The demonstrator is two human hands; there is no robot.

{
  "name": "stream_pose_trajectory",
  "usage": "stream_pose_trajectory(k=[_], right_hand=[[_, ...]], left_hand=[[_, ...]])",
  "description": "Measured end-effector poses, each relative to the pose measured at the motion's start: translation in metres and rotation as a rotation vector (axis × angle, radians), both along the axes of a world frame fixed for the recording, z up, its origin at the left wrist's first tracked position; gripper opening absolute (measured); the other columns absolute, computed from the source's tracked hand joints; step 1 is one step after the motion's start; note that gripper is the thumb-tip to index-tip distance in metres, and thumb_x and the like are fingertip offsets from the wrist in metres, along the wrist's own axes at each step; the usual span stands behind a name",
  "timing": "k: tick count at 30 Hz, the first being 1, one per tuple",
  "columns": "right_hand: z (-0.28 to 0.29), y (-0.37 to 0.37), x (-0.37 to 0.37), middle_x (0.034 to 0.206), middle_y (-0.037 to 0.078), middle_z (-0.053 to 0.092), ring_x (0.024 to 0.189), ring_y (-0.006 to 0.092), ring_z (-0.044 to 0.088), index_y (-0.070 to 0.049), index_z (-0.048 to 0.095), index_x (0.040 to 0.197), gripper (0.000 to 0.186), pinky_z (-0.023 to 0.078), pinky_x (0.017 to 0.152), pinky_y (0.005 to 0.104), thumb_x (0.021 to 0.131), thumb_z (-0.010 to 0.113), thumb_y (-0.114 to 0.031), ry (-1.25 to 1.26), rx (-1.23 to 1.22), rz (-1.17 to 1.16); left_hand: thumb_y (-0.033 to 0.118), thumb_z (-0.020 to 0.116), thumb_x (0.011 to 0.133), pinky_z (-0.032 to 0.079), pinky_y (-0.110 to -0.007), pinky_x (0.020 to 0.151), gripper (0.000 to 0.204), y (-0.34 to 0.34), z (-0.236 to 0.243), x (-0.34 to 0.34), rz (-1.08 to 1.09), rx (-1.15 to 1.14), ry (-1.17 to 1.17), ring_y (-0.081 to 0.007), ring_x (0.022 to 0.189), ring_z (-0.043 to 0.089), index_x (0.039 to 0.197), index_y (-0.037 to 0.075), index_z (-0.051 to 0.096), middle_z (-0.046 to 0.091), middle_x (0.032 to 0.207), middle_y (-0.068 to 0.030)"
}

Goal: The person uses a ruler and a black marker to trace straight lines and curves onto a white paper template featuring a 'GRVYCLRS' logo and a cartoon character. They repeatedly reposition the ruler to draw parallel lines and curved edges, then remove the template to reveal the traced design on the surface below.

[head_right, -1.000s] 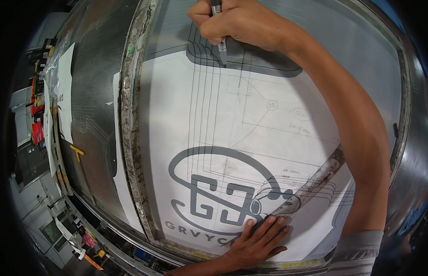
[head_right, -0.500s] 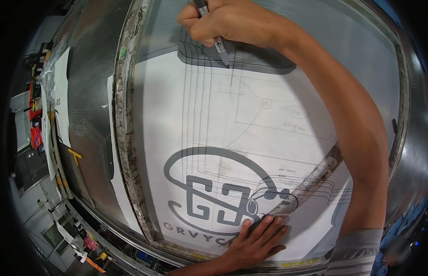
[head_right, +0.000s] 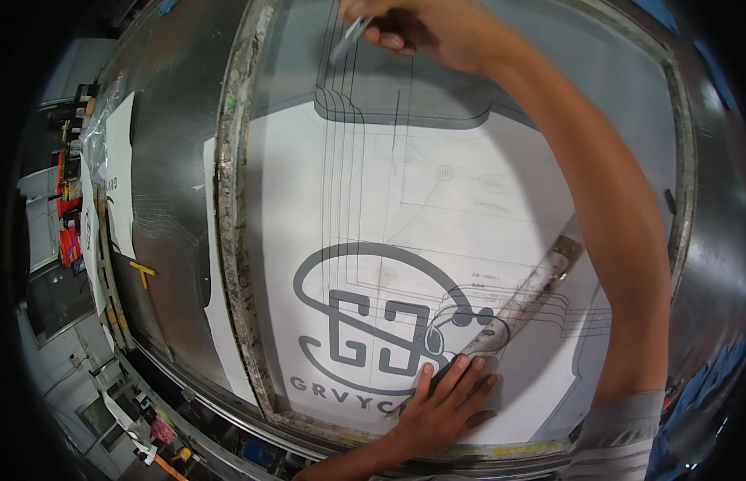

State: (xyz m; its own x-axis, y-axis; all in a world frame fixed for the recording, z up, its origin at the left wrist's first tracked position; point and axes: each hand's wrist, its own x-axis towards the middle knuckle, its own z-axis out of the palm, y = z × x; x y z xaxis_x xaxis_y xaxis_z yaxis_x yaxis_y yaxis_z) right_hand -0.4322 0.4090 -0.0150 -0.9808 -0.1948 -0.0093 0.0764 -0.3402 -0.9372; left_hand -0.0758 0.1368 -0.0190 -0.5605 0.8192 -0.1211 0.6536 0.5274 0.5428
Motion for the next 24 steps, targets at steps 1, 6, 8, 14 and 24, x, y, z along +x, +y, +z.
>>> stream_pose_trajectory(k=[1, 6, 8, 14, 24], right_hand=[[0.009, 0.007, 0.009, 0.077, 0.006, 0.059, 0.059, 0.0121, 0.053, -0.006, 0.06, 0.094, 0.012, 0.043, 0.051, 0.0257, 0.089, 0.067, -0.015, 0.004, 0.001, -0.122], [0.011, 0.045, 0.083, 0.067, -0.002, 0.048, 0.055, 0.007, 0.041, -0.009, 0.058, 0.087, 0.006, 0.03, 0.049, 0.0261, 0.09, 0.06, -0.014, 0.05, 0.063, -0.661], [-0.007, 0.061, 0.119, 0.069, -0.001, 0.053, 0.054, 0.0073, 0.043, -0.008, 0.06, 0.091, 0.008, 0.031, 0.048, 0.0255, 0.091, 0.063, -0.015, -0.034, 0.027, -0.664], [-0.009, -0.014, 0.163, 0.066, -0.001, 0.051, 0.055, 0.0055, 0.042, -0.006, 0.055, 0.087, 0.006, 0.031, 0.048, 0.023, 0.089, 0.061, -0.006, -0.133, 0.122, -0.962], [-0.03, -0.025, 0.153, 0.063, -0.002, 0.042, 0.061, 0.0068, 0.036, -0.003, 0.048, 0.068, 0.02, 0.028, 0.054, 0.0289, 0.08, 0.063, -0.007, 0.018, 0.507, -1.188]], left_hand=[[0.055, 0.059, 0.096, 0.018, -0.057, 0.12, 0.056, 0.0, 0.0, 0.0, 0.012, 0.006, 0.005, -0.0249, 0.145, 0.042, 0.14, 0.02, 0.06, 0.051, 0.153, -0.0106], [0.053, 0.066, 0.092, 0.015, -0.069, 0.116, 0.069, -0.007, 0.004, 0.017, -0.003, 0.065, -0.074, -0.0264, 0.15, 0.035, 0.144, 0.009, 0.055, 0.044, 0.157, -0.0146], [0.053, 0.066, 0.091, 0.012, -0.074, 0.113, 0.074, -0.005, 0.015, 0.03, -0.08, 0.028, -0.202, -0.0283, 0.153, 0.028, 0.147, 0.008, 0.051, 0.037, 0.161, -0.0161], [0.049, 0.073, 0.087, 0.007, -0.079, 0.111, 0.079, -0.01, 0.024, 0.034, -0.117, 0.188, -0.373, -0.0358, 0.154, 0.023, 0.146, 0.002, 0.049, 0.035, 0.161, -0.0192], [0.059, 0.065, 0.09, -0.004, -0.075, 0.113, 0.081, -0.128, 0.021, -0.006, -0.19, 0.002, -0.346, -0.0351, 0.154, 0.021, 0.144, 0.001, 0.052, 0.038, 0.161, -0.0138]])
